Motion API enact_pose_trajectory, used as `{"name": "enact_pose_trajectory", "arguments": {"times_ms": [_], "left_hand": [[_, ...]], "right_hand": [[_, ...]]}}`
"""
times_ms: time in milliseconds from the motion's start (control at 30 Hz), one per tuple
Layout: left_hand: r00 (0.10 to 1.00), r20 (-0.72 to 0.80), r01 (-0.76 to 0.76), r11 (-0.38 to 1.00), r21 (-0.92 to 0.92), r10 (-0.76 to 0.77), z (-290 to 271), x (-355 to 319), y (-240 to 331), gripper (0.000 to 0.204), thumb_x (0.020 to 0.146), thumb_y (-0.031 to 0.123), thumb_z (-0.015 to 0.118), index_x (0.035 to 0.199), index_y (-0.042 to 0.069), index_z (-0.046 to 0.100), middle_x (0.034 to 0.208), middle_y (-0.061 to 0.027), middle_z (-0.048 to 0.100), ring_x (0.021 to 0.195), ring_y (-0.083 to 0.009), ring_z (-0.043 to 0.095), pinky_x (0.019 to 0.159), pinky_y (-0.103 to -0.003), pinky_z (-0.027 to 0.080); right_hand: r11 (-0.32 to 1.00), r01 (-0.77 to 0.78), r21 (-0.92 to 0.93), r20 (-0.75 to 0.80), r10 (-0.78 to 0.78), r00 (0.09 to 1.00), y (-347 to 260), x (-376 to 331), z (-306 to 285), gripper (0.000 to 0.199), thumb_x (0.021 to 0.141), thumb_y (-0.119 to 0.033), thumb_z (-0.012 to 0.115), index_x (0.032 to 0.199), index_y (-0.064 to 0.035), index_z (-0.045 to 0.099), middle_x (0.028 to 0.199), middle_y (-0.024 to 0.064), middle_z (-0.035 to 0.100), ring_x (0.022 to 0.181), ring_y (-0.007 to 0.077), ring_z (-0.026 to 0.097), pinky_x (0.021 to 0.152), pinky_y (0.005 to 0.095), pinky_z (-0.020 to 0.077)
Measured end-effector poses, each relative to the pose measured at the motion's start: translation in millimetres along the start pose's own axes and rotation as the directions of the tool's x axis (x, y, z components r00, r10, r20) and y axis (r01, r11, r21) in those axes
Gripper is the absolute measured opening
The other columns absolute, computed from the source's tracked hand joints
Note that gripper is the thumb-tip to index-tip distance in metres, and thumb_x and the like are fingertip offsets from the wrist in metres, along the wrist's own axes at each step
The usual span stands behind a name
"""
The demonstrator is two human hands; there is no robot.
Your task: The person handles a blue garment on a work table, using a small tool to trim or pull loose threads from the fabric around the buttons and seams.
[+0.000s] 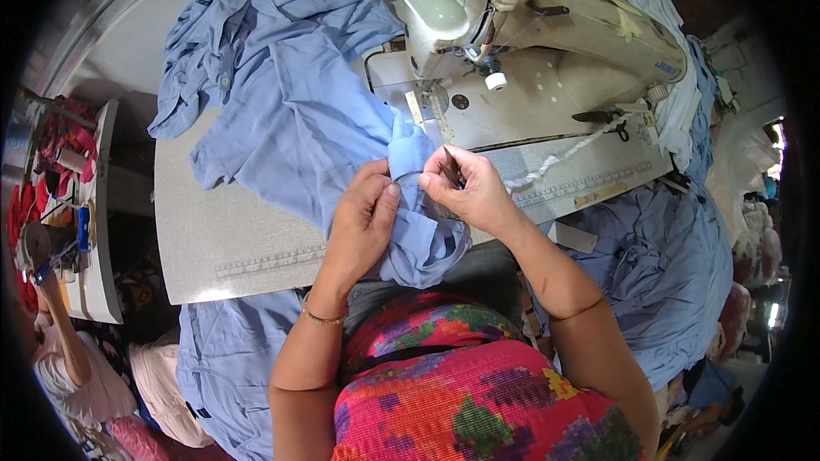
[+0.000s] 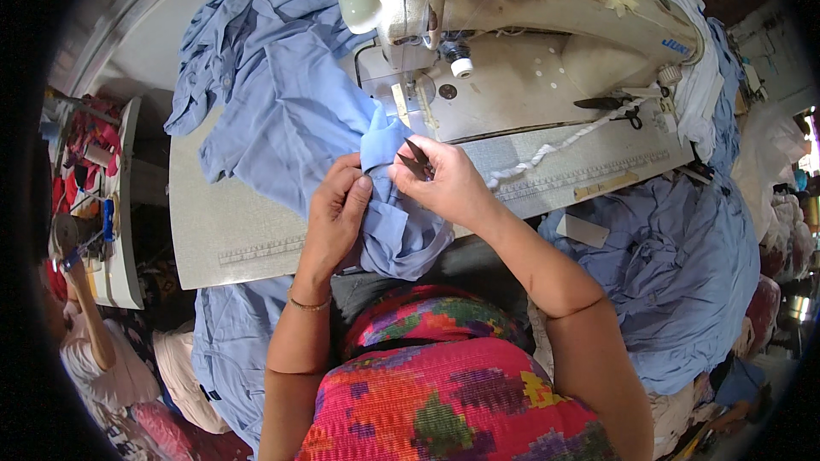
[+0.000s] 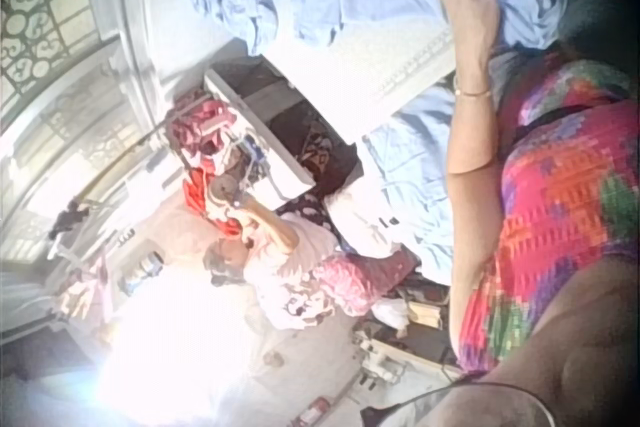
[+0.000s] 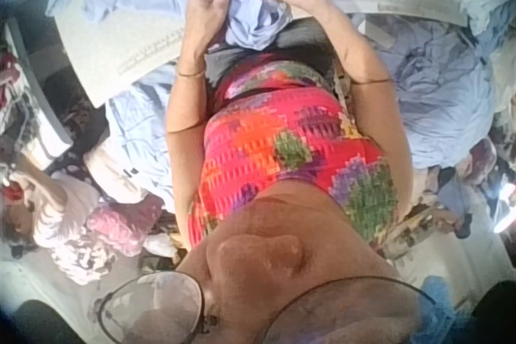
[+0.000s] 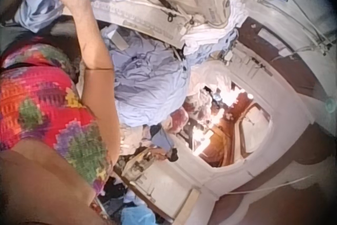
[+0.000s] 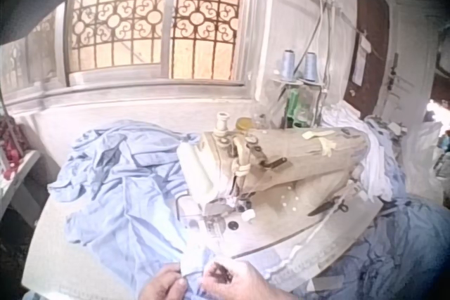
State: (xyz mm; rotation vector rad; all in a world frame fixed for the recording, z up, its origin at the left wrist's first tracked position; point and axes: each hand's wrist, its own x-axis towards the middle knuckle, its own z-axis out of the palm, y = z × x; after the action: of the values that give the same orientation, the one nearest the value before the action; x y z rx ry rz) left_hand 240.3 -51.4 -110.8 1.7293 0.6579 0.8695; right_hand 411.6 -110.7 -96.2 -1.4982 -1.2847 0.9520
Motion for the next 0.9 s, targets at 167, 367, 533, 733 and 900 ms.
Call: {"name": "enact_pose_trajectory", "arguments": {"times_ms": [167,367,533,733,900], "left_hand": [[1.000,0.001,-0.015,1.000,0.016,0.015,0.8,0.4,-2.3,0.016,0.091,0.007,0.050,0.083,-0.007,0.055,0.104,-0.0140,0.057,0.080,-0.0216,0.054,0.071,-0.028,0.043],[1.000,-0.003,-0.016,0.999,0.040,0.016,0.1,0.0,-1.9,0.016,0.090,0.007,0.051,0.083,-0.007,0.055,0.103,-0.0144,0.057,0.080,-0.0232,0.055,0.071,-0.029,0.043],[0.999,-0.014,-0.051,0.997,0.051,0.051,0.8,0.6,-2.6,0.014,0.090,0.006,0.051,0.084,-0.006,0.056,0.103,-0.0155,0.057,0.081,-0.0245,0.056,0.072,-0.030,0.044],[0.999,-0.023,-0.034,0.996,0.082,0.036,2.3,-0.1,0.4,0.013,0.089,0.005,0.052,0.084,-0.006,0.055,0.102,-0.0155,0.057,0.083,-0.0239,0.055,0.074,-0.029,0.043],[0.999,-0.031,-0.032,0.994,0.102,0.035,3.1,0.1,2.8,0.014,0.089,0.005,0.052,0.082,-0.007,0.054,0.101,-0.0134,0.058,0.085,-0.0204,0.054,0.076,-0.027,0.042]], "right_hand": [[0.925,0.197,-0.324,0.043,-0.194,0.980,-12.3,-8.3,-6.3,0.029,0.081,-0.030,0.065,0.090,-0.0050,0.055,0.072,0.0094,0.058,0.061,0.0244,0.055,0.058,0.0340,0.0442],[0.673,0.339,-0.657,0.093,-0.373,0.923,-19.4,-10.2,-7.0,0.021,0.079,-0.024,0.065,0.088,-0.0075,0.056,0.074,0.0103,0.059,0.067,0.0308,0.057,0.062,0.0381,0.0441],[0.594,0.375,-0.711,0.122,-0.421,0.899,-18.8,-9.1,-6.1,0.020,0.077,-0.022,0.067,0.086,-0.0070,0.058,0.074,0.0080,0.059,0.065,0.0288,0.057,0.061,0.0364,0.0427],[0.476,0.398,-0.785,0.176,-0.445,0.878,-25.6,-9.8,-5.7,0.017,0.077,-0.022,0.065,0.082,-0.0101,0.054,0.070,0.0049,0.054,0.063,0.0237,0.057,0.060,0.0342,0.0413],[0.410,0.400,-0.820,0.189,-0.466,0.864,-29.2,-11.1,-3.9,0.017,0.077,-0.021,0.065,0.079,-0.0103,0.053,0.069,0.0043,0.053,0.062,0.0218,0.058,0.060,0.0328,0.0408]]}}
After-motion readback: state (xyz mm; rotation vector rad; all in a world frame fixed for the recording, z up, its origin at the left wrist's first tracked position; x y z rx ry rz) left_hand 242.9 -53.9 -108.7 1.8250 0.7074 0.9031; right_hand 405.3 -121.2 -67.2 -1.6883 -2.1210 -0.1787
